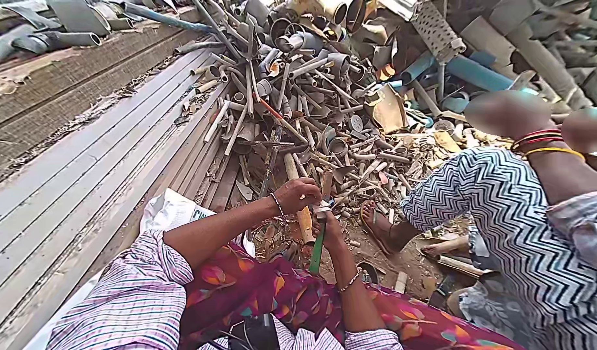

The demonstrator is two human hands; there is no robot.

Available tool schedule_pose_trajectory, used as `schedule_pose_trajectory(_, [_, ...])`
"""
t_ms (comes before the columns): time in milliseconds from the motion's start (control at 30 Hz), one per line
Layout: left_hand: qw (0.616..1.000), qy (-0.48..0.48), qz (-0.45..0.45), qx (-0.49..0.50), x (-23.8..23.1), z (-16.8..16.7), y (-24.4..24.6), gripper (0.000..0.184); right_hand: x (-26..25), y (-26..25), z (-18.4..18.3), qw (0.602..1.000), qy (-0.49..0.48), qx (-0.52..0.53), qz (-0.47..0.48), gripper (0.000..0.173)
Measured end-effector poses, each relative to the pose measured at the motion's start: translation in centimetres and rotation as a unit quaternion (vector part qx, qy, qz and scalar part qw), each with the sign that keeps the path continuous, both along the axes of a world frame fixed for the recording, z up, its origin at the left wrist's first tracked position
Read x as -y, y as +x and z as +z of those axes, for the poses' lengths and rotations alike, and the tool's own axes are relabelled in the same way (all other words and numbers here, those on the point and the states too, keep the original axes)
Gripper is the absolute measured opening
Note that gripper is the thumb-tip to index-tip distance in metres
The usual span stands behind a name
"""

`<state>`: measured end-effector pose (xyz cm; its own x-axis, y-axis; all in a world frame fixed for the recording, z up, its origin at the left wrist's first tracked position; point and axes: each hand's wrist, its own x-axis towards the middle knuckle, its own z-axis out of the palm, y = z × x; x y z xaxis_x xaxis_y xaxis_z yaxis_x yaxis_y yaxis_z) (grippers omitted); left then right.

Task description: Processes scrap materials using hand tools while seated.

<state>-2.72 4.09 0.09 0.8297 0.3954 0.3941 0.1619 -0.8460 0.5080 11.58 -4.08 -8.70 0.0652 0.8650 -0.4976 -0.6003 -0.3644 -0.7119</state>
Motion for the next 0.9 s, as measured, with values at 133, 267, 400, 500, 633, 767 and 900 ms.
schedule_pose_trajectory(133, [0.993, 0.119, -0.012, 0.001, -0.1, -0.5, 0.3, 0.008, 0.0, 0.0, -0.2, 1.0, 0.006, 0.023, 0.011, 0.048])
schedule_pose_trajectory(267, [0.989, 0.143, 0.018, -0.027, 0.7, -0.8, 0.8, 0.006, -0.1, -0.2, 0.1, 0.999, 0.003, 0.032, -0.034, 0.044])
schedule_pose_trajectory(400, [0.991, 0.123, 0.057, -0.009, 1.1, -1.1, 1.2, 0.007, 0.0, -0.3, 0.0, 0.995, 0.061, -0.005, -0.074, 0.041])
schedule_pose_trajectory(500, [0.99, 0.098, 0.096, 0.043, 1.0, -1.0, 1.2, 0.006, -0.1, -1.2, 0.1, 0.989, 0.103, -0.01, -0.101, 0.038])
schedule_pose_trajectory(633, [0.988, 0.007, 0.146, 0.044, 2.0, 0.3, 1.3, 0.008, -0.1, -1.9, -0.2, 0.984, 0.135, 0.0, -0.112, 0.032])
schedule_pose_trajectory(767, [0.975, -0.077, 0.208, 0.02, 2.4, 1.0, 1.7, 0.011, 0.0, -2.0, -0.3, 0.986, 0.135, 0.0, -0.099, 0.03])
schedule_pose_trajectory(900, [0.953, -0.146, 0.266, -0.021, 2.3, 1.5, 2.0, 0.012, 0.0, -1.9, -0.3, 0.988, 0.126, 0.0, -0.088, 0.032])
